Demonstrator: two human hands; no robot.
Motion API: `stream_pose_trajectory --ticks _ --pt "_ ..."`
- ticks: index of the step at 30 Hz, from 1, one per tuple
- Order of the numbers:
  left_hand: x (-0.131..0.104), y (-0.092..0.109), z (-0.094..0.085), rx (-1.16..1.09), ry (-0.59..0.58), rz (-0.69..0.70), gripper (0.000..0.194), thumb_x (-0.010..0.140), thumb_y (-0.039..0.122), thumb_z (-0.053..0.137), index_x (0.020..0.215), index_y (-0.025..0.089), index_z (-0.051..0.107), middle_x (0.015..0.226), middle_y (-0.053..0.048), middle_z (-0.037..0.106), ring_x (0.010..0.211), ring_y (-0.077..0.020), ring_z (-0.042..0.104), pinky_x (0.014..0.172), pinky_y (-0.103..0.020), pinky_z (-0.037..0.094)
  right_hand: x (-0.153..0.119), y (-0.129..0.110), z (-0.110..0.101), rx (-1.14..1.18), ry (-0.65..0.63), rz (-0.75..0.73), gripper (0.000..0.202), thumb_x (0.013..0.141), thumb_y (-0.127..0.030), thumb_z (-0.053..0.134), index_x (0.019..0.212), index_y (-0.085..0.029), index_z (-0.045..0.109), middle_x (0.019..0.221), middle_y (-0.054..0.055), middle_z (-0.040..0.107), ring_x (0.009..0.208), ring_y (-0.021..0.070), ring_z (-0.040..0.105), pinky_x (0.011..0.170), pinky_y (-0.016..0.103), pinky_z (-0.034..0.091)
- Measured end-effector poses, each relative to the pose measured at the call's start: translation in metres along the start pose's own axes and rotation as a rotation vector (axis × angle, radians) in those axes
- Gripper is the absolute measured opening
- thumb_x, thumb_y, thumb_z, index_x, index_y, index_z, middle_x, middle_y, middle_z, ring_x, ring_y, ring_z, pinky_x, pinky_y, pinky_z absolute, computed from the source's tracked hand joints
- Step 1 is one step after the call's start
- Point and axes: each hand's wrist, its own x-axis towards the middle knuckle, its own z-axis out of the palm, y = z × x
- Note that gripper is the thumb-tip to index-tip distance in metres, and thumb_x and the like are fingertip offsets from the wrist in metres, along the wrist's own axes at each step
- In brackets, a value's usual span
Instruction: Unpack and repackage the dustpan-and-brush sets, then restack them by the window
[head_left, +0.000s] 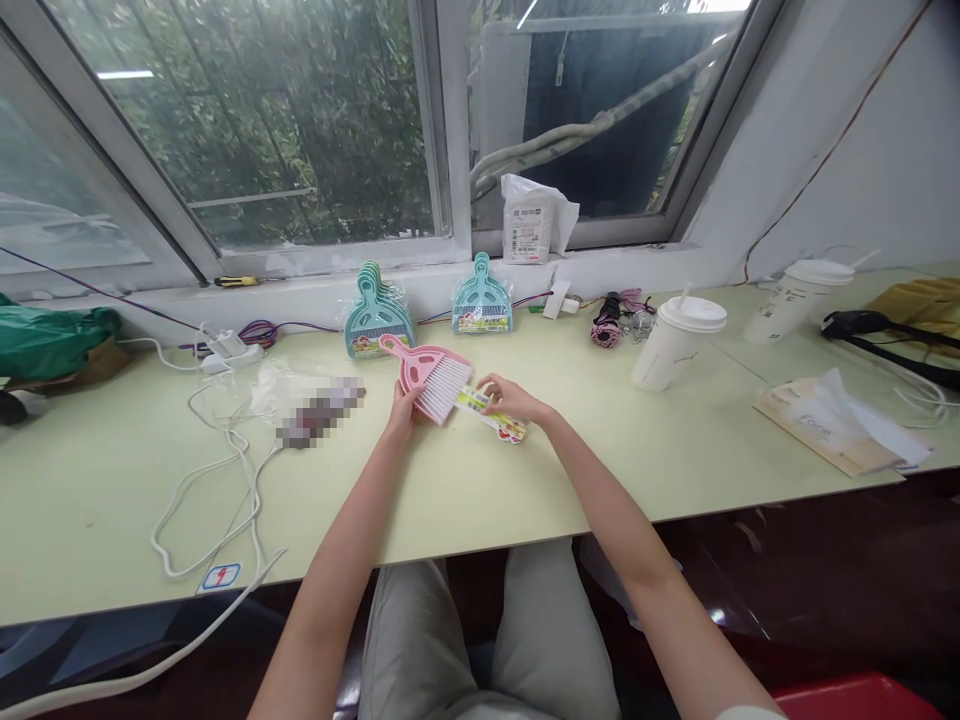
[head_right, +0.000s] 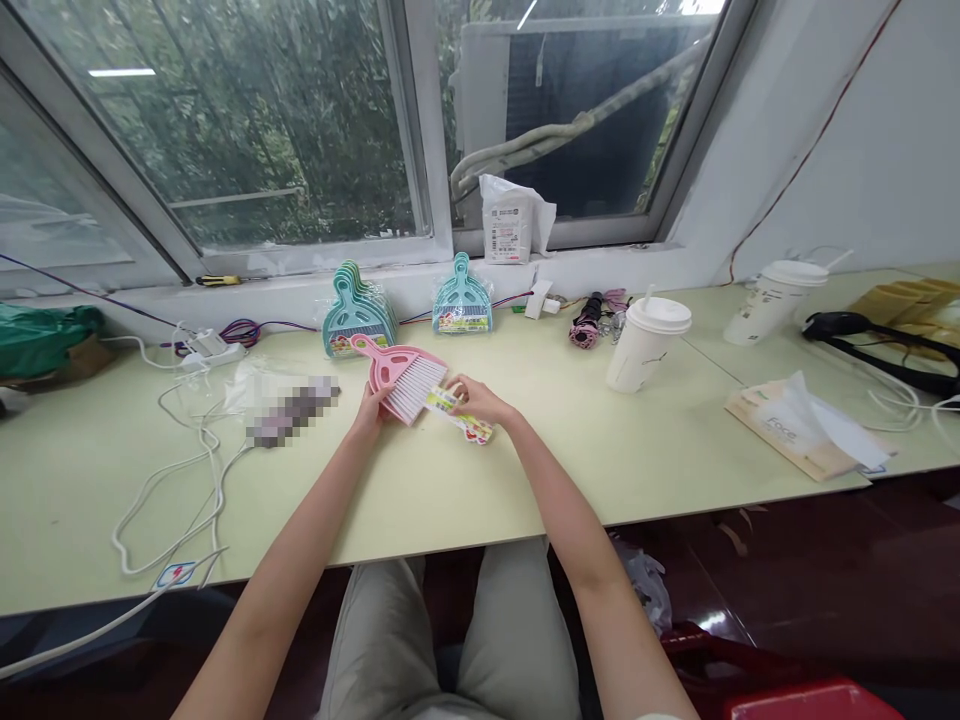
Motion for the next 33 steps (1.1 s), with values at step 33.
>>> stream_pose_trajectory --ticks 33 --pt "-0.031 -0.017 0.040 -0.069 -0.391 0.176 0.081 0.053 0.024 0.083 0.127 0.025 0.048 0.122 -0.009 0.061 0.117 -0.0347 0.055 0.092 -0.049 0.052 0.012 0.010 0.052 0.149 1.032 0.145 0.053 0.076 -0.047 0.061 0.119 -0.021 0.044 0.131 0.015 0.046 0.119 0.0245 0.048 0.096 0.038 0.043"
